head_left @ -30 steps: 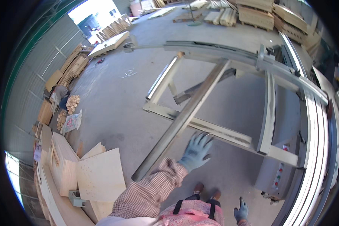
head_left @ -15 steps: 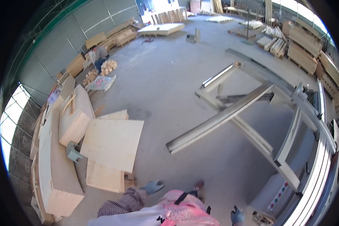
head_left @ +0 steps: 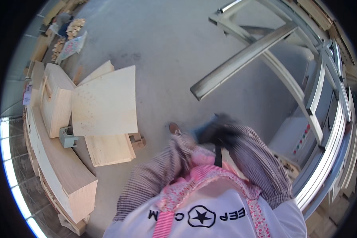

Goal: The person feeds a large sheet of plywood into a table saw and guides it through the blade to cut it into smaller pieces. The person then stacks the cut pieces and continues the process with additional sheets.

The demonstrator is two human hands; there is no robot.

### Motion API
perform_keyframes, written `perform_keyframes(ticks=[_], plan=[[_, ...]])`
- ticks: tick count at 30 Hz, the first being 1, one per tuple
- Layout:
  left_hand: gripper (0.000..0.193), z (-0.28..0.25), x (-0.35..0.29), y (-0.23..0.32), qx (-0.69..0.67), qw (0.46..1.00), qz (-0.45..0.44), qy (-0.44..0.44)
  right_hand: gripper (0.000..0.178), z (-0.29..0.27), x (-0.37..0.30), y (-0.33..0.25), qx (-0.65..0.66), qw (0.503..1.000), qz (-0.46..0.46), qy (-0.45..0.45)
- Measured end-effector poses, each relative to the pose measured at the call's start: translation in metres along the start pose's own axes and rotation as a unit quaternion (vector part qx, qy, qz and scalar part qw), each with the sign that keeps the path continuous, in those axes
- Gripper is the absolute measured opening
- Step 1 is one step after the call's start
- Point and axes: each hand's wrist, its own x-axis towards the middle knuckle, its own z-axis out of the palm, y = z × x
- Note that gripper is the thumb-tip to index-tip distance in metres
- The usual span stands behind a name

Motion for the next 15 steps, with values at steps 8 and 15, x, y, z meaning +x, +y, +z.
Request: perform_keyframes(ticks=[8, 15], plan=[[0.049, -0.298, -0.150, -0.135, -0.341, 0.866, -0.282, 0.232, 0.020, -0.084, 0.204, -0.018, -0.057, 0.994, -0.091, 0.024], [0.065, -0.305, -0.051, 0.074, -0.644, 0.669, 0.083, -0.363, 0.028, -0.135, 0.283, -0.006, 0.012, 0.989, -0.149, 0.016]])
